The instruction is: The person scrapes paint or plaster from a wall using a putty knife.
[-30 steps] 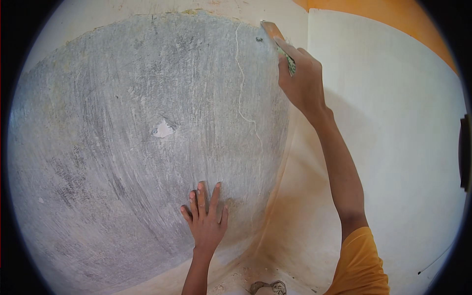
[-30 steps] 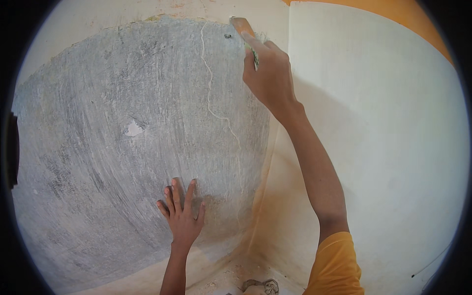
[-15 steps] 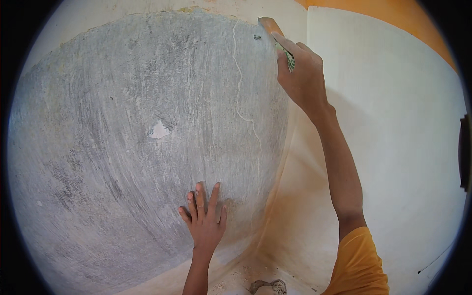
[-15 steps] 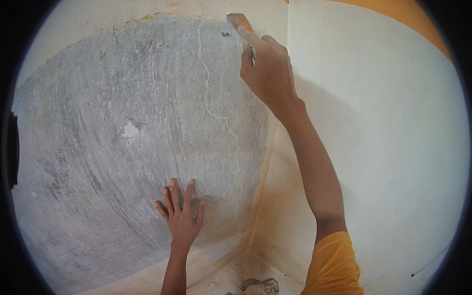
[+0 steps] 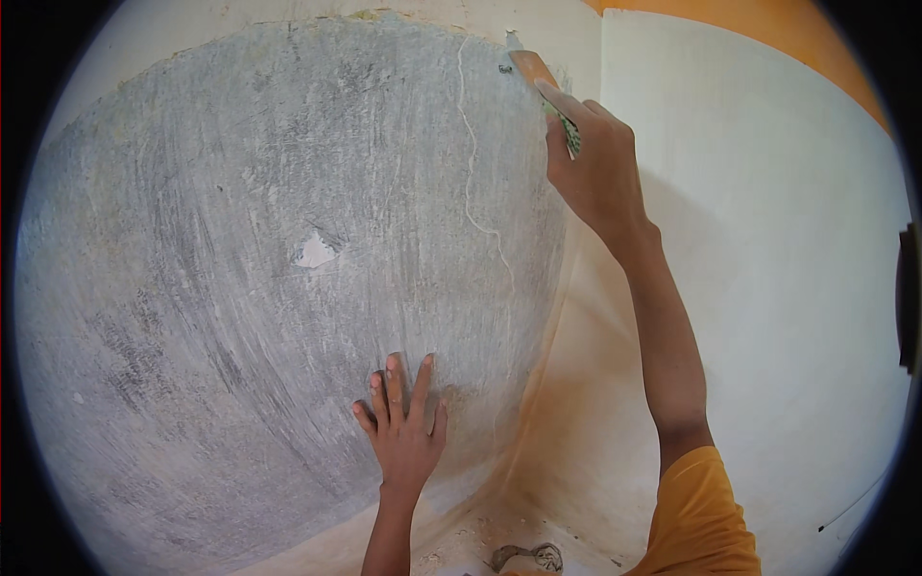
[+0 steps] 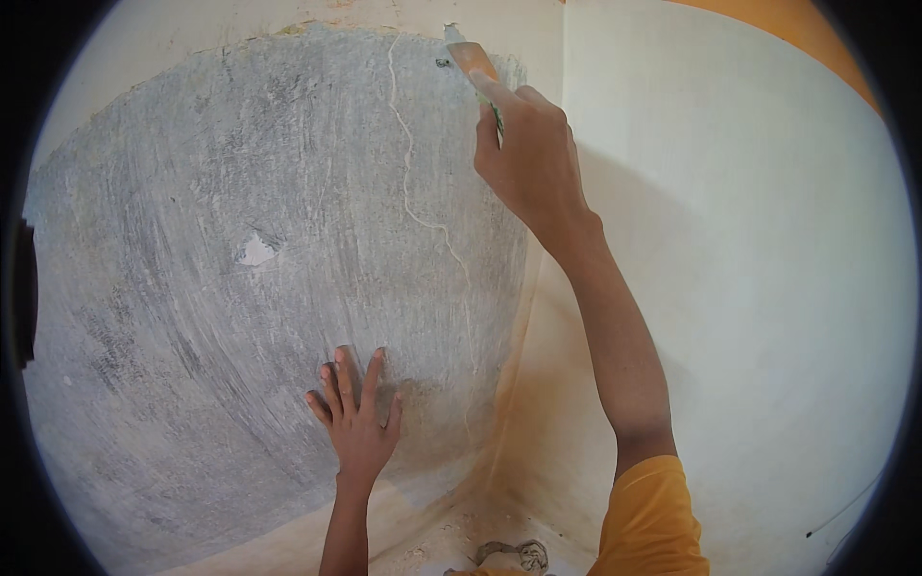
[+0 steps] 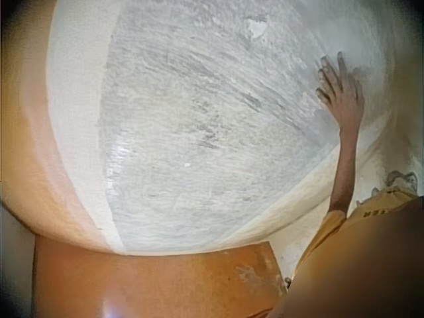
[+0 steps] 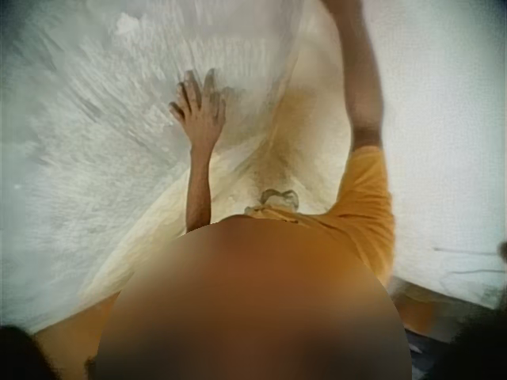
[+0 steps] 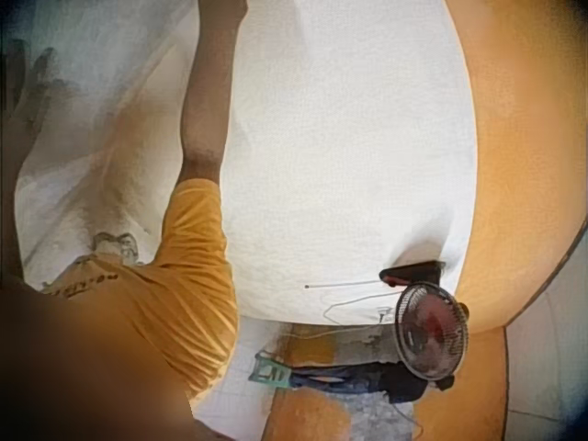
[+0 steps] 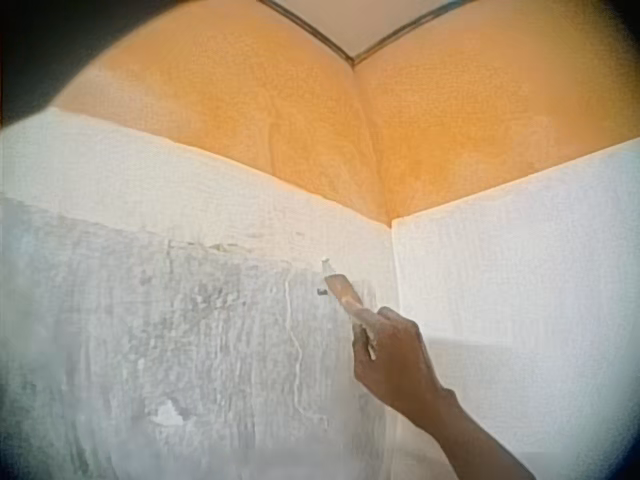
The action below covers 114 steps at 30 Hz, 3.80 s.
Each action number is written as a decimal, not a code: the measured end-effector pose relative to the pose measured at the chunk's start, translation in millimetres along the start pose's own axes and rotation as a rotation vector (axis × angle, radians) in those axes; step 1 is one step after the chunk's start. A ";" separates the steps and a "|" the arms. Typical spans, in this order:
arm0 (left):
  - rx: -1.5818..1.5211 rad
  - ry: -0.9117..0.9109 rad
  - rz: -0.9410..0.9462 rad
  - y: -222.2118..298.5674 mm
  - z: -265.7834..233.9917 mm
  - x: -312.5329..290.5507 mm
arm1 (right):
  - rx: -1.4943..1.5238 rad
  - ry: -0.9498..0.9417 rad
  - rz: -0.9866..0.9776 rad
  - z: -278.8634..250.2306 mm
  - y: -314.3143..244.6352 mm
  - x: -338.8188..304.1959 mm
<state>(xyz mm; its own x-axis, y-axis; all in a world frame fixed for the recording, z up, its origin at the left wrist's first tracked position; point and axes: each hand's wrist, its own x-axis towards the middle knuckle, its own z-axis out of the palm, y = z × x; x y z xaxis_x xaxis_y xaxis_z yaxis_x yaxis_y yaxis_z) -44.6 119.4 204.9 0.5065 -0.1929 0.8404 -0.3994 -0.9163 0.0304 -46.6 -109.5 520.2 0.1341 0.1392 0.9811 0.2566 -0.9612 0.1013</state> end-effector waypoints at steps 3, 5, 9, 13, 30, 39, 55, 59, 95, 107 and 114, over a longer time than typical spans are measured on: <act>-0.004 -0.004 -0.004 0.0 0.8 -0.6 | 0.002 0.005 0.024 1.1 0.6 0.0; -0.007 -0.007 -0.004 0.2 0.6 -0.3 | 0.022 0.045 -0.006 -1.4 2.4 8.2; -0.025 -0.022 -0.011 0.2 -1.9 0.0 | 0.008 0.036 -0.012 -5.1 -0.1 3.7; -0.011 -0.009 0.014 0.0 -0.9 -0.3 | -0.014 -0.022 0.039 -8.1 -2.3 3.3; -0.012 -0.006 0.000 0.0 -0.8 0.0 | -0.002 -0.016 0.032 -4.0 2.9 -3.4; 0.005 0.030 0.007 0.6 2.2 0.0 | -0.001 0.022 -0.014 -0.4 7.5 -3.2; 0.063 0.078 0.012 2.1 9.4 0.0 | -0.021 0.008 0.009 -2.3 8.6 2.0; 0.056 0.067 0.010 2.0 7.8 -1.0 | -0.037 -0.056 0.090 -8.0 -1.2 -3.5; 0.012 0.010 -0.032 5.0 9.5 -2.1 | 0.004 -0.009 0.133 -5.6 8.1 1.5; 0.026 0.013 -0.022 3.9 7.9 -1.2 | 0.013 -0.067 0.183 -5.2 9.8 -1.4; 0.038 0.035 -0.006 6.6 11.2 0.6 | 0.037 -0.031 0.153 -6.2 14.3 -0.3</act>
<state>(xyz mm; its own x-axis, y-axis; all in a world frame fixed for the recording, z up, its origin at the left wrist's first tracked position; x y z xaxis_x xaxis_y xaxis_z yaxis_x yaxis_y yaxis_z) -38.4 109.2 199.5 0.4816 -0.1757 0.8586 -0.3670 -0.9301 0.0155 -49.0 -124.7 522.3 0.2038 -0.0007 0.9790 0.2657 -0.9624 -0.0560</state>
